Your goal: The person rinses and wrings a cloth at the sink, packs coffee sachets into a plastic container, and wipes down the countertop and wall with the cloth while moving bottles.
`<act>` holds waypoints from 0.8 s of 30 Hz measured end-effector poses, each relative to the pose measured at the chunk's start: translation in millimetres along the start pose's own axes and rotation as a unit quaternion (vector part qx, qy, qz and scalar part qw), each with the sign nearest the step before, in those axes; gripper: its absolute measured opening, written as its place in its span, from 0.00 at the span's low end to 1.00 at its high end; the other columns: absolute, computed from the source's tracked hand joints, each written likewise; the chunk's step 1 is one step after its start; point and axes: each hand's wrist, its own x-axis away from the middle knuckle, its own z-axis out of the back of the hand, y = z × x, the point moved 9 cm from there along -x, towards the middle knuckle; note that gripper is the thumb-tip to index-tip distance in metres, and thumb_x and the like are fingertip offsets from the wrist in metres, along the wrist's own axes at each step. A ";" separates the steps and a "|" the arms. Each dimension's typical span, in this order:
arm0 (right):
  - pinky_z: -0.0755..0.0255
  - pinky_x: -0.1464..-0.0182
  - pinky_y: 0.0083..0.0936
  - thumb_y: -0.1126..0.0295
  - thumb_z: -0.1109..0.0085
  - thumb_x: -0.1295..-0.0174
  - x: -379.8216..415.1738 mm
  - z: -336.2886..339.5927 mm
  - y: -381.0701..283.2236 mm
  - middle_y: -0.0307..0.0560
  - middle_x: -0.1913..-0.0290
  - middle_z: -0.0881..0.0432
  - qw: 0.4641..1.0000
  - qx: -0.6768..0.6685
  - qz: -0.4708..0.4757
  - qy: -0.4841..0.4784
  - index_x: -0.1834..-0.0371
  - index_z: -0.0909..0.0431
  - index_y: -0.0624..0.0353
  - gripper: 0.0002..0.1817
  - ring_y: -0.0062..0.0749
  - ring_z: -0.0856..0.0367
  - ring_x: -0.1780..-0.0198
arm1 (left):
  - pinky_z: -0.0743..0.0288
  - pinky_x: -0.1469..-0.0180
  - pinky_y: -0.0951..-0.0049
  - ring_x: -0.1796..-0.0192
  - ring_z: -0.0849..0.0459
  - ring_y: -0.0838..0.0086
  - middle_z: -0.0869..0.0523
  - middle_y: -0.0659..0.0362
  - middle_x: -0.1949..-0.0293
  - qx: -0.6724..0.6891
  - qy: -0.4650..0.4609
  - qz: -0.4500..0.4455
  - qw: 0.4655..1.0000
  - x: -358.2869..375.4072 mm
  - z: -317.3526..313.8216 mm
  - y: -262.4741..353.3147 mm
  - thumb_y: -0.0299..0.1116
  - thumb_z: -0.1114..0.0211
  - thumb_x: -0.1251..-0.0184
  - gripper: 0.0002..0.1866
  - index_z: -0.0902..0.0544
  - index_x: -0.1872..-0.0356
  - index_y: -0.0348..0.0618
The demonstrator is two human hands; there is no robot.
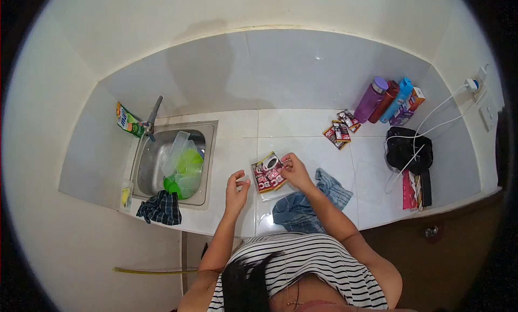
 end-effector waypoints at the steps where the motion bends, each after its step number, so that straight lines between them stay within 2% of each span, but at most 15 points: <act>1: 0.26 0.65 0.19 0.80 0.36 0.45 0.3 -6.5 3.7 0.44 0.64 0.22 0.999 0.026 0.016 0.010 0.55 0.32 0.60 0.17 0.21 0.21 0.65 | 0.25 0.50 0.72 0.56 0.20 0.73 0.25 0.50 0.44 -0.003 -0.010 -0.004 1.000 1.5 -3.9 -6.9 0.28 0.34 0.37 0.26 0.30 0.38 0.39; 2: 0.25 0.62 0.18 0.81 0.36 0.45 -0.3 -12.9 7.3 0.45 0.59 0.23 0.998 0.052 0.031 0.020 0.55 0.32 0.61 0.17 0.22 0.21 0.61 | 0.25 0.48 0.71 0.55 0.20 0.72 0.27 0.49 0.42 -0.006 -0.020 -0.008 1.000 3.1 -9.4 -13.8 0.28 0.34 0.37 0.28 0.31 0.36 0.39; 3: 0.24 0.61 0.24 0.80 0.36 0.47 4.8 -18.1 -3.5 0.48 0.58 0.25 0.997 0.078 -0.014 0.025 0.56 0.32 0.62 0.17 0.29 0.21 0.60 | 0.25 0.46 0.70 0.52 0.20 0.70 0.29 0.47 0.41 0.007 -0.044 0.022 0.999 3.2 -16.7 -27.8 0.29 0.33 0.38 0.32 0.34 0.33 0.38; 4: 0.24 0.61 0.24 0.80 0.36 0.47 4.4 -23.0 -4.9 0.48 0.58 0.25 0.997 0.078 -0.015 0.024 0.56 0.32 0.62 0.17 0.29 0.21 0.60 | 0.25 0.46 0.70 0.52 0.20 0.70 0.29 0.47 0.41 0.007 -0.044 0.023 0.999 4.4 -20.4 -30.1 0.29 0.33 0.38 0.32 0.34 0.33 0.38; 6: 0.24 0.59 0.33 0.80 0.36 0.48 8.4 -30.1 -34.6 0.53 0.60 0.26 0.957 0.250 0.134 0.061 0.57 0.31 0.63 0.17 0.42 0.21 0.60 | 0.25 0.46 0.69 0.51 0.20 0.69 0.28 0.47 0.41 0.022 -0.059 0.033 0.997 7.3 -30.8 -34.2 0.30 0.32 0.38 0.35 0.36 0.31 0.37; 7: 0.26 0.58 0.39 0.78 0.36 0.49 6.9 -32.9 -35.3 0.56 0.59 0.28 0.956 0.254 0.134 0.060 0.57 0.29 0.62 0.17 0.52 0.23 0.60 | 0.25 0.46 0.70 0.50 0.20 0.68 0.28 0.47 0.41 -0.028 -0.065 0.020 0.997 7.3 -32.4 -31.9 0.32 0.32 0.38 0.36 0.37 0.30 0.36; 10: 0.25 0.58 0.39 0.75 0.35 0.48 5.5 -35.4 -36.3 0.56 0.56 0.29 0.942 0.330 0.057 0.032 0.57 0.29 0.61 0.17 0.52 0.23 0.59 | 0.25 0.46 0.71 0.49 0.23 0.71 0.29 0.50 0.38 -0.042 -0.073 -0.001 0.996 5.6 -34.0 -32.5 0.31 0.32 0.36 0.35 0.37 0.29 0.40; 13: 0.25 0.58 0.38 0.73 0.35 0.47 4.5 -35.8 -33.5 0.54 0.56 0.31 0.956 0.283 0.074 -0.001 0.54 0.28 0.60 0.17 0.50 0.22 0.59 | 0.25 0.46 0.71 0.49 0.22 0.70 0.28 0.50 0.39 -0.037 -0.076 -0.002 0.996 3.4 -33.2 -35.0 0.30 0.32 0.37 0.35 0.37 0.30 0.39; 14: 0.25 0.60 0.34 0.73 0.35 0.46 8.1 -34.3 -41.7 0.52 0.56 0.31 0.941 0.308 0.140 0.007 0.55 0.26 0.60 0.16 0.43 0.22 0.61 | 0.24 0.46 0.71 0.50 0.22 0.70 0.27 0.50 0.40 -0.010 -0.075 0.004 0.997 3.6 -33.1 -36.2 0.30 0.32 0.37 0.35 0.36 0.30 0.39; 17: 0.27 0.62 0.27 0.75 0.35 0.46 4.7 -10.6 -73.0 0.51 0.55 0.30 0.967 0.224 0.117 0.028 0.58 0.24 0.61 0.13 0.35 0.23 0.63 | 0.24 0.46 0.71 0.50 0.22 0.70 0.27 0.51 0.40 -0.017 -0.074 0.030 0.997 4.0 -32.5 -34.9 0.31 0.33 0.36 0.35 0.37 0.30 0.38; 18: 0.29 0.64 0.27 0.74 0.35 0.46 -0.7 8.7 -73.3 0.50 0.57 0.29 0.969 0.182 0.146 0.081 0.60 0.24 0.62 0.11 0.34 0.28 0.67 | 0.24 0.46 0.71 0.50 0.22 0.70 0.27 0.51 0.40 -0.016 -0.080 0.028 0.996 3.9 -33.7 -32.5 0.31 0.33 0.36 0.35 0.37 0.30 0.38; 21: 0.28 0.63 0.28 0.78 0.37 0.47 -16.5 79.4 -79.3 0.50 0.60 0.27 0.933 0.222 0.188 0.212 0.61 0.24 0.61 0.10 0.36 0.27 0.67 | 0.25 0.45 0.70 0.49 0.21 0.70 0.25 0.51 0.40 -0.053 -0.085 0.024 0.995 5.3 -31.0 -28.2 0.32 0.34 0.35 0.34 0.37 0.30 0.37; 22: 0.28 0.57 0.31 0.78 0.36 0.48 -21.2 104.8 -74.8 0.52 0.58 0.26 0.924 0.249 0.167 0.237 0.61 0.24 0.61 0.11 0.41 0.26 0.62 | 0.25 0.45 0.70 0.49 0.21 0.70 0.25 0.51 0.40 -0.053 -0.087 0.023 0.995 5.9 -31.5 -25.5 0.32 0.34 0.35 0.34 0.37 0.30 0.37; 23: 0.31 0.49 0.36 0.76 0.35 0.48 -23.3 126.8 -71.3 0.53 0.56 0.27 0.874 0.348 0.209 0.267 0.59 0.24 0.61 0.13 0.46 0.26 0.53 | 0.25 0.45 0.70 0.49 0.21 0.70 0.25 0.50 0.40 -0.037 -0.083 0.029 0.995 6.7 -31.1 -24.5 0.32 0.33 0.35 0.34 0.37 0.30 0.37; 24: 0.33 0.45 0.39 0.74 0.34 0.48 -28.3 151.1 -49.0 0.56 0.52 0.28 0.873 0.363 0.168 0.280 0.59 0.24 0.61 0.13 0.50 0.29 0.48 | 0.25 0.45 0.70 0.49 0.21 0.70 0.25 0.50 0.39 -0.022 -0.080 0.036 0.996 7.7 -30.2 -25.0 0.32 0.33 0.35 0.35 0.37 0.29 0.37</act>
